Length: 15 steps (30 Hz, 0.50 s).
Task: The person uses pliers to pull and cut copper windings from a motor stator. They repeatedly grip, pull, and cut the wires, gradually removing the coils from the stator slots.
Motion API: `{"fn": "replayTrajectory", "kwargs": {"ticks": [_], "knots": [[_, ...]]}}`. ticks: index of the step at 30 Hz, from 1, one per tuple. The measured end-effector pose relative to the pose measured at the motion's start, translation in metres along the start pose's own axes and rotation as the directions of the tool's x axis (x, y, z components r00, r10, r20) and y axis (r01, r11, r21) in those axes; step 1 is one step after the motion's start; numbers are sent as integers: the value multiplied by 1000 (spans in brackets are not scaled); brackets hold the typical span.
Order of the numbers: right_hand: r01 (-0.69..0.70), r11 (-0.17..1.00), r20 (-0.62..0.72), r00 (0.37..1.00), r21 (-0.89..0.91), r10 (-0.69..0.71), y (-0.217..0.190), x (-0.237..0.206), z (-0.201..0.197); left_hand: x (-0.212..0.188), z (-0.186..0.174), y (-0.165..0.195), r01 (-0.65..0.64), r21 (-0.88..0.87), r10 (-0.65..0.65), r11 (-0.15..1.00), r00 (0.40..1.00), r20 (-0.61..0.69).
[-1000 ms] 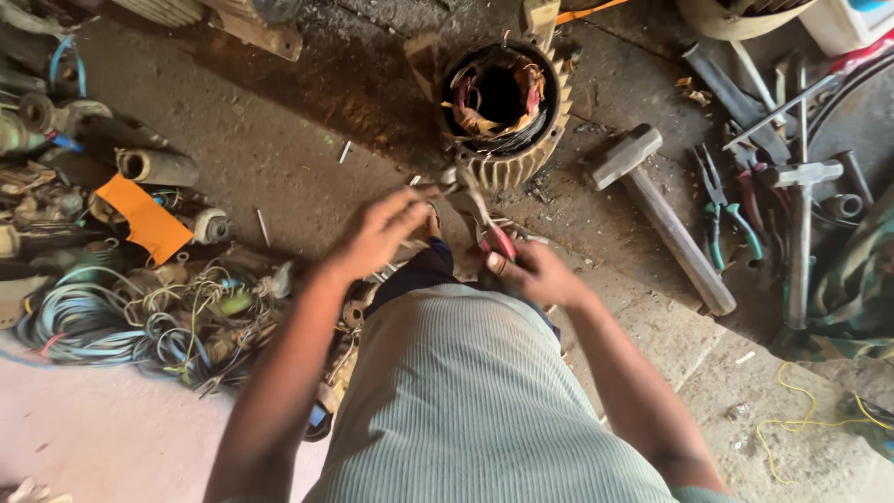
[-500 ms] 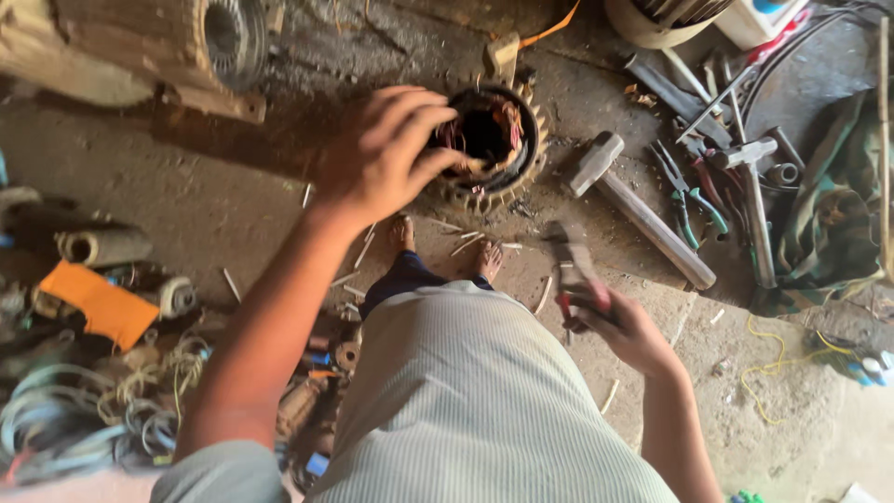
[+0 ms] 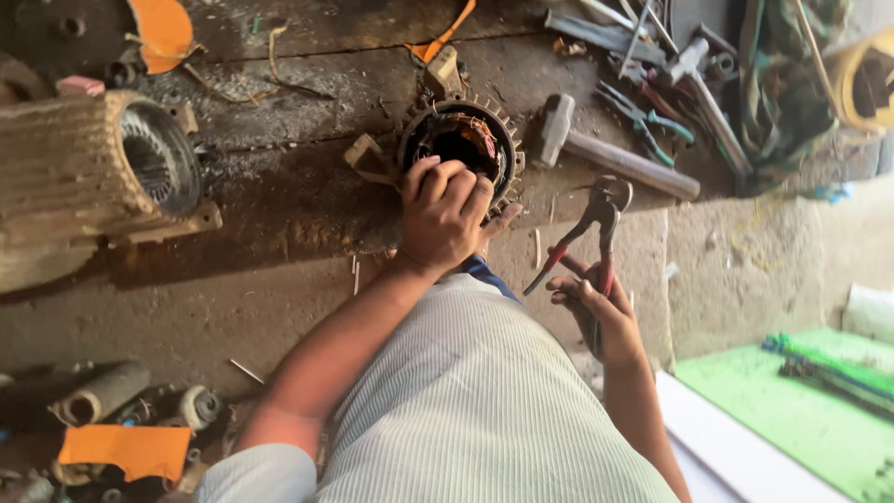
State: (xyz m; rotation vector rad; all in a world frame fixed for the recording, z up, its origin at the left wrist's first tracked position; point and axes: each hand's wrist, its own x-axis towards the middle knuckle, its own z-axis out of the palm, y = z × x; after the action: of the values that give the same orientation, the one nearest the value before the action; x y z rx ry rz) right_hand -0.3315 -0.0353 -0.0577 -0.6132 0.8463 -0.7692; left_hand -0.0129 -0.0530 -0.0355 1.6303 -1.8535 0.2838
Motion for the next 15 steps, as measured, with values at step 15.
{"fn": "replayTrajectory", "kwargs": {"ticks": [15], "knots": [[-56, 355, -169, 940, -933, -295, -26, -19, 113, 20, -117, -146, -149, -189, 210, 971, 908, 362]]}}
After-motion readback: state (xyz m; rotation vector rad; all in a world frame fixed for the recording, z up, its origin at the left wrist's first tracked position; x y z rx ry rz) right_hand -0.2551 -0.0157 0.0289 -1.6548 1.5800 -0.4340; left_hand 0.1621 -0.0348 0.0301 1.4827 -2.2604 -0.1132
